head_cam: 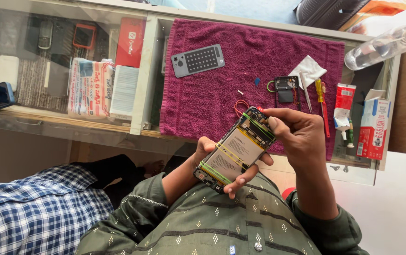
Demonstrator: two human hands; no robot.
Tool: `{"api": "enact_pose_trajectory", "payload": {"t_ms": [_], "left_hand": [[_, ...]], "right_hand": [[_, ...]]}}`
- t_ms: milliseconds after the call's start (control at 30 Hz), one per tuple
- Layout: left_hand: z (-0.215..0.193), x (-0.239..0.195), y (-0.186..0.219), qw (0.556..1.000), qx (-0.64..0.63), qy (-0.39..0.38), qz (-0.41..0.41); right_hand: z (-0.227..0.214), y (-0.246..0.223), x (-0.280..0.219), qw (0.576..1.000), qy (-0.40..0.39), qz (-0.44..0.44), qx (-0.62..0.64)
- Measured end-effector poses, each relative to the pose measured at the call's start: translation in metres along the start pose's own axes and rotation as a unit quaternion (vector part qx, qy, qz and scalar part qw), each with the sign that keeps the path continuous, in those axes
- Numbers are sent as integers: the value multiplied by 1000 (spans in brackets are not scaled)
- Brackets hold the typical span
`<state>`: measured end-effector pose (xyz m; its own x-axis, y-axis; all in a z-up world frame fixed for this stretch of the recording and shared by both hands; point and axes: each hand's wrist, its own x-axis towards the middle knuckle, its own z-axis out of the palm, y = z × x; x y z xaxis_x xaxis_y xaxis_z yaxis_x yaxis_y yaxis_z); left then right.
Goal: The person disassembles a smartphone, removes the back cover and internal components, and uses rubber bands to secure the phone's casing. The person then handles a second phone and places it on the counter.
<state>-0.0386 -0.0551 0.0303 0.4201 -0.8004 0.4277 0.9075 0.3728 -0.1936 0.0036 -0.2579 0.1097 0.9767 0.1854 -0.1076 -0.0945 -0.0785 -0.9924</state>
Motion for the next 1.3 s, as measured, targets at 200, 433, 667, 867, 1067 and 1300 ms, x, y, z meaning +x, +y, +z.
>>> {"api": "enact_pose_trajectory", "payload": {"t_ms": [200, 433, 667, 867, 1067, 1300], "left_hand": [[-11, 8, -6, 1000, -1, -14, 13], [-19, 14, -14, 1000, 7, -15, 27], [-26, 12, -20, 998, 29, 4, 48], [-31, 11, -18, 996, 61, 3, 69], [-37, 17, -10, 998, 25, -9, 60], [-45, 26, 2, 999, 7, -34, 6]], "right_hand": [[-7, -3, -1, 999, 6, -12, -29], [-14, -1, -3, 1000, -24, -7, -5], [-22, 11, -6, 997, -67, 22, 44], [-16, 16, -1, 993, -83, 51, 63], [-25, 27, 6, 984, -74, 67, 149], [-39, 37, 0, 990, -60, 26, 125]]}}
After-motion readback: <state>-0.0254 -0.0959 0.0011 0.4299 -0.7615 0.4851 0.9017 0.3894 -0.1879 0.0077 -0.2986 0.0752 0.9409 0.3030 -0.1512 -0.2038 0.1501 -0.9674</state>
